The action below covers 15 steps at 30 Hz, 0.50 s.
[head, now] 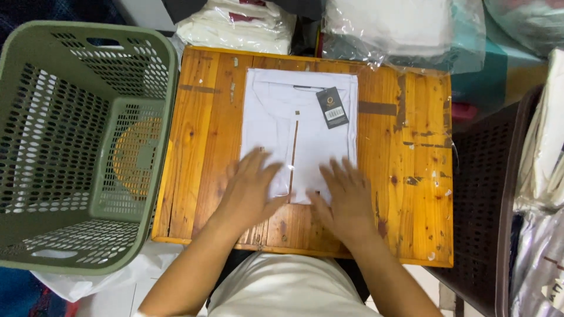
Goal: Folding white shirts and placing them into clear plastic bags for packaging.
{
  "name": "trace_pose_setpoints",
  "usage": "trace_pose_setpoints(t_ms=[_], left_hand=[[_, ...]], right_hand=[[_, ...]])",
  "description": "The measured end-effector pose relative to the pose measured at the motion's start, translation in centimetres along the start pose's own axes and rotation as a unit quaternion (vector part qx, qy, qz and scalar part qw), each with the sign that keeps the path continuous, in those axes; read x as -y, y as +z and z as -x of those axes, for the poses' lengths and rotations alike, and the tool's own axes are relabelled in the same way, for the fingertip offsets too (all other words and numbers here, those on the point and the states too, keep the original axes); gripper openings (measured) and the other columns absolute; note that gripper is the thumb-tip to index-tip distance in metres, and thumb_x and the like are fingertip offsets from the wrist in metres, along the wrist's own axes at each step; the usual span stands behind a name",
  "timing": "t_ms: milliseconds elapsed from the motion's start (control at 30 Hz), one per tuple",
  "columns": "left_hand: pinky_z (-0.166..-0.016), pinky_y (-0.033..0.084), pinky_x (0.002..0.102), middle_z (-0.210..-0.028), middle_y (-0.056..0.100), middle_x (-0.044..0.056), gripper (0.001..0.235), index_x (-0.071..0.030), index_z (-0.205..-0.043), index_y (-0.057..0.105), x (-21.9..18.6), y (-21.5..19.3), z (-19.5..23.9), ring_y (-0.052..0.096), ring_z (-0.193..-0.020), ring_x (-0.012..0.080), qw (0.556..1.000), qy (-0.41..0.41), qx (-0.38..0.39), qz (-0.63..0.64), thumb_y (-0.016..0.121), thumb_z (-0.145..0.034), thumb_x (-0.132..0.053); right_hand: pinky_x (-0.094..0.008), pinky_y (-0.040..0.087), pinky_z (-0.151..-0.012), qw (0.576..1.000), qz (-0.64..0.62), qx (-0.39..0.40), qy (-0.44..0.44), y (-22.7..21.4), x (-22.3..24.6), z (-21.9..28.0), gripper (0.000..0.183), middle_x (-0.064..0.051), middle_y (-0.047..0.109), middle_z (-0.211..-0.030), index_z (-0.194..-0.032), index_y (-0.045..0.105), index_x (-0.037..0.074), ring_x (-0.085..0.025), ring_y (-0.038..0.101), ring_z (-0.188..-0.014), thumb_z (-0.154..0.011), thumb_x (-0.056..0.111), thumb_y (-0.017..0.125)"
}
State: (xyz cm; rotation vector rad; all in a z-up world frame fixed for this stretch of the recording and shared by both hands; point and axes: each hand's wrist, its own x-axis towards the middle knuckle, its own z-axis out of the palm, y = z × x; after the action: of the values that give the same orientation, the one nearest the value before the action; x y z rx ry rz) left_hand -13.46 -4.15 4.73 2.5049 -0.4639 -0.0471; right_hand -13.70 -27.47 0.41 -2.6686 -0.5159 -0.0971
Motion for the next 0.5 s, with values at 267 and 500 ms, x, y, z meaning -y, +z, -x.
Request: trace_pose_setpoints(t_ms=[267, 500], left_hand=[[-0.116, 0.007, 0.07, -0.17, 0.012, 0.02, 0.059, -0.028, -0.161, 0.032, -0.3, 1.1, -8.1, 0.004, -0.157, 0.0428, 0.977, -0.175, 0.087, -0.088, 0.037, -0.106, -0.048], [-0.113, 0.011, 0.073, -0.17, 0.015, 0.021, 0.06, -0.03, -0.162, 0.029, -0.5, 0.7, -8.7, 0.01, -0.156, 0.0424, 0.97, -0.179, 0.112, -0.117, 0.034, -0.105, -0.048]], right_hand=[[-0.069, -0.001, -0.118, 0.969, 0.073, 0.201, 0.126, 0.2, 2.8, -6.7, 0.067, -0.023, 0.006, -0.171, -0.164, 0.025, 0.027, -0.051, -0.004, -0.154, -0.104, 0.056, 0.025], [-0.07, -0.003, -0.117, 0.966, 0.054, 0.219, 0.127, 0.5, 2.4, -6.8, 0.07, -0.025, 0.004, -0.171, -0.164, 0.024, 0.026, -0.052, -0.007, -0.153, -0.099, 0.048, 0.029]])
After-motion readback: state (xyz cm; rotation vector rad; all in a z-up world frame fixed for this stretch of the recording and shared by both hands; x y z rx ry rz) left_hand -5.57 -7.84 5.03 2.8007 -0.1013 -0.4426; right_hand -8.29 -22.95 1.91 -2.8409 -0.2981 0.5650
